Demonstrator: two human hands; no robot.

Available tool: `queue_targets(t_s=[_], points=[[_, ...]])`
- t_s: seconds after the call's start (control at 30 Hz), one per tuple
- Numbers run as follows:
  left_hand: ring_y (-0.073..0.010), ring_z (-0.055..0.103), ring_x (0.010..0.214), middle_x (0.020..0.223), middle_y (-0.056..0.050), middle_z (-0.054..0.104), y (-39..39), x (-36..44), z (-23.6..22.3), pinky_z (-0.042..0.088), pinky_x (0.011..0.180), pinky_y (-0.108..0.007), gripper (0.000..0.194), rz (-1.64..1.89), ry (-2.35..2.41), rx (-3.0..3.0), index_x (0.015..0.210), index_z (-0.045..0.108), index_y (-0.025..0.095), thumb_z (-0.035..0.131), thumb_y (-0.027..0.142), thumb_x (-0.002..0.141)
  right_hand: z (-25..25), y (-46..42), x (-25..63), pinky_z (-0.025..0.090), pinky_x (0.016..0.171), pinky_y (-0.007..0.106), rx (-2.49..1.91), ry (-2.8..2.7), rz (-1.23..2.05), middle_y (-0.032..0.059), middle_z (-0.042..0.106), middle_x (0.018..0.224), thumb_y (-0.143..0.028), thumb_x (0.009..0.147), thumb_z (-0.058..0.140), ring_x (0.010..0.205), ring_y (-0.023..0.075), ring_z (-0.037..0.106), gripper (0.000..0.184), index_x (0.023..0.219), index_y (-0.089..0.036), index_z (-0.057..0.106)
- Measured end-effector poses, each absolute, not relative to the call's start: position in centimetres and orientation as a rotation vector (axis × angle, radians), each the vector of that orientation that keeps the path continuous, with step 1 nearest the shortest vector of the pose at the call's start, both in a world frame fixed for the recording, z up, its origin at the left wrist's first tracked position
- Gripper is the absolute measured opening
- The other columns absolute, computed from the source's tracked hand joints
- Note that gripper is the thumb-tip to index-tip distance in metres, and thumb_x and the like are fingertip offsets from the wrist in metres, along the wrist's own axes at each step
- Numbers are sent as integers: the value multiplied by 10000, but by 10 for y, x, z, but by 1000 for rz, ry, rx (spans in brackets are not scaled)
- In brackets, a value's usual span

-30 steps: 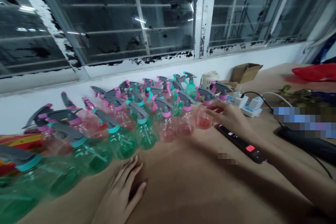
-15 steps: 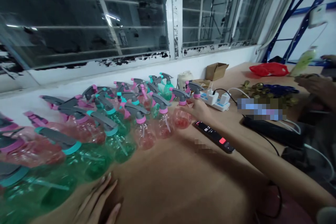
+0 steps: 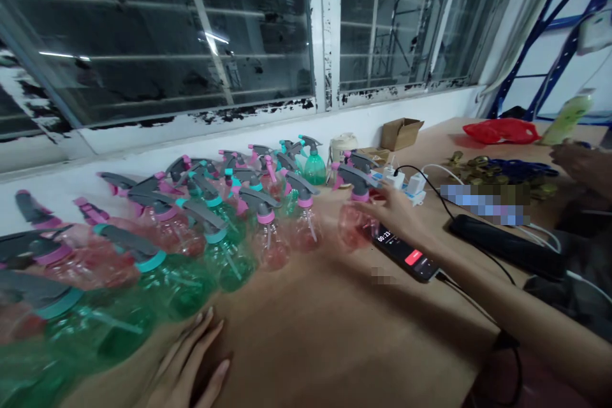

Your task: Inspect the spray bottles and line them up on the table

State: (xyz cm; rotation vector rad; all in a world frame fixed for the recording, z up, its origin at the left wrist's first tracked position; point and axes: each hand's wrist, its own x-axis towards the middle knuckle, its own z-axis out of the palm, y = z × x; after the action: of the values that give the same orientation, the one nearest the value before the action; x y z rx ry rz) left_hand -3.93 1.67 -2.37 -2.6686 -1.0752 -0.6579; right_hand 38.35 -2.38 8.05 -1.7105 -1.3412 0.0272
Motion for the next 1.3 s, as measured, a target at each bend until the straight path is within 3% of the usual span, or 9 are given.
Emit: queue_targets(t_s=[0.07,0.17,0.27,0.43,0.73,0.87,1.03,1.2,1.3], points=[[-260,562,1139,1314,-63,529,12,-35,-20,484,912,-452,462,-668,-1110,-2674,1377,271,302,341,326,921,86,-42,374,461,547,286,-1673,-1385,121,59,689,761,-390,770,610,656,204,631,257,840,-149,665],[-288,522,1179,1318,-73,528,7,-31,-15,440,960,-476,429,-654,-1144,-2676,1307,392,262,420,398,901,90,-59,350,471,579,290,-1599,-1449,232,40,706,762,-389,768,626,707,219,649,225,809,-171,664],[-269,497,1205,1330,-68,517,2,-28,-11,427,979,-450,392,-626,-1197,-2675,1253,466,237,440,423,909,86,-61,319,495,719,335,-1429,-1540,312,37,716,895,-398,752,661,831,242,655,260,908,-191,670],[-266,435,1254,1362,-100,481,-6,-24,-3,374,1012,-463,394,-480,-1257,-2750,1248,497,178,444,400,926,75,-58,265,411,955,427,-1261,-1676,388,25,672,1109,-433,740,680,1068,265,590,407,1102,-258,619],[-264,401,1272,1372,-122,461,-16,-20,-1,347,1026,-449,403,-420,-1297,-2771,1265,490,142,468,369,932,61,-59,232,440,897,454,-1253,-1865,350,48,671,1015,-441,766,653,998,271,599,286,980,-252,659],[-267,396,1274,1380,-135,448,-17,-21,-1,341,1029,-444,409,-440,-1290,-2776,1259,495,130,467,374,932,57,-54,238,449,883,484,-1201,-1924,372,43,641,1020,-436,713,700,1035,294,568,439,1104,-277,579],[-270,403,1269,1366,-137,464,-18,-20,-1,337,1033,-449,418,-454,-1311,-2777,1261,493,129,474,378,926,65,-48,240,457,899,460,-1131,-1831,614,66,578,1174,-394,701,711,1094,295,546,540,1181,-293,482],[-270,408,1265,1377,-130,454,-19,-19,-1,344,1028,-452,405,-429,-1330,-2779,1255,499,133,483,364,923,80,-36,227,521,764,389,-1026,-1724,960,39,570,1156,-346,676,737,866,227,629,521,1129,-327,481],[-273,402,1270,1381,-132,449,-19,-19,0,344,1027,-459,407,-418,-1337,-2785,1258,496,132,484,361,922,76,-26,221,505,811,414,-983,-1727,1053,28,595,1091,-339,699,718,878,224,620,462,1114,-316,516]])
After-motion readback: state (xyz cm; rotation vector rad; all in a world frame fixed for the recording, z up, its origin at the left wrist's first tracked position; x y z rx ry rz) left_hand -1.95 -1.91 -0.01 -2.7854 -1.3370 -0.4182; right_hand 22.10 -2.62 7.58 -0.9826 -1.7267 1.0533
